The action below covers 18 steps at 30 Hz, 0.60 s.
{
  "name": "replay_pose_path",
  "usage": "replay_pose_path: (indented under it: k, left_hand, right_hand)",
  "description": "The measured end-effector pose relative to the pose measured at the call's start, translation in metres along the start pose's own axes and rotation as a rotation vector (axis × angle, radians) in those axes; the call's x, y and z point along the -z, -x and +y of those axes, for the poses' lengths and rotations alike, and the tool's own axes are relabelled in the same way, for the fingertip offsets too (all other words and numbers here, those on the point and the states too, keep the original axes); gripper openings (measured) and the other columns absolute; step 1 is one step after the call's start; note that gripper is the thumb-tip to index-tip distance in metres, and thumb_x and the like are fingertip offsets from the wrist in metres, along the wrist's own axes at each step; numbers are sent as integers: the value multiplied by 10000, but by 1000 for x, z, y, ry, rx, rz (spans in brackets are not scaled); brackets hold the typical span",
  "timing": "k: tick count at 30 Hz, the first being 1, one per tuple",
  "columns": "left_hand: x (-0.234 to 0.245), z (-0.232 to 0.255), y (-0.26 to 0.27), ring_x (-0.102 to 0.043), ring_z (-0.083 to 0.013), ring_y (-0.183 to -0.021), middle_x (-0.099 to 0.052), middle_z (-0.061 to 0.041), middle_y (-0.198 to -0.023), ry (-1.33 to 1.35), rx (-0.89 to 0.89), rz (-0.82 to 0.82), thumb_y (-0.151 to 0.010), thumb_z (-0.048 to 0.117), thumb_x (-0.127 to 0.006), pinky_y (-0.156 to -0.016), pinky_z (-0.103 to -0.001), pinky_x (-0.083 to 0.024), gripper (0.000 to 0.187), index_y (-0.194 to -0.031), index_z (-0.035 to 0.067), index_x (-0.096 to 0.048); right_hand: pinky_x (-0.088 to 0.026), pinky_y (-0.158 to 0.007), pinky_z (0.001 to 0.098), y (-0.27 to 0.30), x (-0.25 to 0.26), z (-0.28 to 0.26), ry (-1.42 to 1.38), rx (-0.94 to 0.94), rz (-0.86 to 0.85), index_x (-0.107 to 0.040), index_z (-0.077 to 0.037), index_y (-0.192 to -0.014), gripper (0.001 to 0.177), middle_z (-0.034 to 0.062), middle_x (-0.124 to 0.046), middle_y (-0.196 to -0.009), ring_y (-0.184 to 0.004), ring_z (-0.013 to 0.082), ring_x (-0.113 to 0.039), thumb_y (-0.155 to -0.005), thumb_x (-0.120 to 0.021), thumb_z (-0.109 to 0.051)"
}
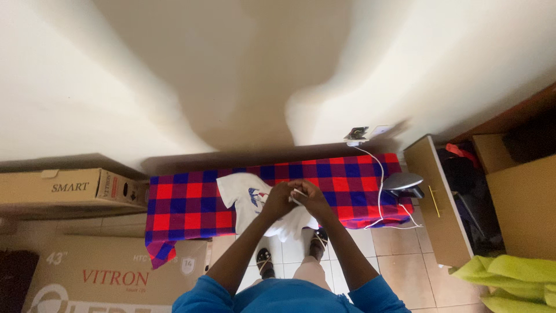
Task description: The person irons a white t-shirt on a checkered cloth-covered surface. They smooth the shirt, use an iron to press both sides, flip the shirt over, and continue ironing until the garment is smooth.
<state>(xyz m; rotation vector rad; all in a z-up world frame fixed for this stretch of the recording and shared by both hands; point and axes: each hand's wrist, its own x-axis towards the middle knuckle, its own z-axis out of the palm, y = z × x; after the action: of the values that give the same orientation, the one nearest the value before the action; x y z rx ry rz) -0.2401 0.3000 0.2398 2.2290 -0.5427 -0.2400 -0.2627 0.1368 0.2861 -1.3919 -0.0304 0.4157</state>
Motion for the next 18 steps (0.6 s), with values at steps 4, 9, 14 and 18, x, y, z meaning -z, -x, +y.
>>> replay_pose_path:
  k: [4,9,14,18]
  left_hand:
    - [29,32,11,-758,-259,-850,-767,-93,-939,281,-86,177,-837,222,-803,-756,-379,-586,287,-1078,78,-748]
    - [69,69,3,-741,-224,-871,-760,-120,-970,295,-262,320,-865,207,-772,-773,-350,-563,309,-1134,64,-722]
    - [136,87,4,-721,-246,-925,-745,-133,-1022,324,-264,518,-845,212,-790,-813,-367,-547,364,-1165,63,-702]
    - [198,81,17,-704,-263,-968,-732,-143,-1064,420,-217,808,-829,216,-805,-844,-380,-534,410,-1190,62,-686]
  right_hand:
    - [-387,-633,290,24,-15,-39,-38,146,150,-609,-75,-1391,466,41,-607,-972,-775,136,-490,-945,-742,-100]
    - [-568,-862,315,23,-1,-30,172,175,132,-639,-35,-1261,464,52,-712,-1129,-1001,135,-667,-854,-814,-175]
    - [-597,-884,327,14,20,47,365,-31,44,-715,-53,-1244,477,107,-780,-1114,-1004,158,-722,-840,-849,-267]
    - [-599,-864,374,6,53,87,409,-57,75,-761,-49,-1216,490,168,-803,-1117,-985,220,-736,-817,-866,-313]
